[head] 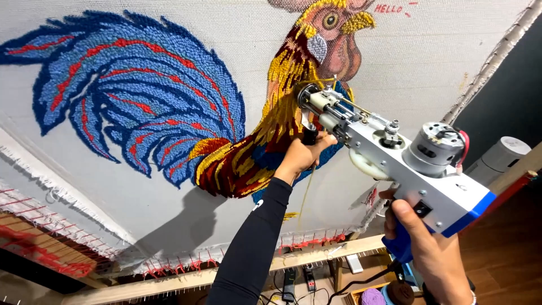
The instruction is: The person creates a colorful rooster design on a rug canvas by using a tufting gun and scissors.
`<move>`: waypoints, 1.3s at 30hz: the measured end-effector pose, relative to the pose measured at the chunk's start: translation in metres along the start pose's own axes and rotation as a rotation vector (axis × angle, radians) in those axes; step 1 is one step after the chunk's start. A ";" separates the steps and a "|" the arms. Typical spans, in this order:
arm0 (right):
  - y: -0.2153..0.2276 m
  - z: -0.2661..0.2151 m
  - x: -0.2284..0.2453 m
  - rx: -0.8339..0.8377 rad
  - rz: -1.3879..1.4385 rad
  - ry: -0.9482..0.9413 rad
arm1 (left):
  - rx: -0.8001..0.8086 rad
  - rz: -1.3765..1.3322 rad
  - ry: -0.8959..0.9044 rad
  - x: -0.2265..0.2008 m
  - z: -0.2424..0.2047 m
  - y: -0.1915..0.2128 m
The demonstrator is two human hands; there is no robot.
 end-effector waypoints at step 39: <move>0.065 -0.017 -0.046 -0.041 0.379 -0.111 | 0.083 -0.007 0.160 -0.006 -0.062 -0.031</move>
Point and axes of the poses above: each hand's wrist, its own z-axis towards the middle knuckle, its own y-axis out of the back of the hand, x = y × z, the point moved 3 cm from there along z, towards the middle knuckle, and after that the axes turned 8 degrees about -z, right-handed, at the moved point
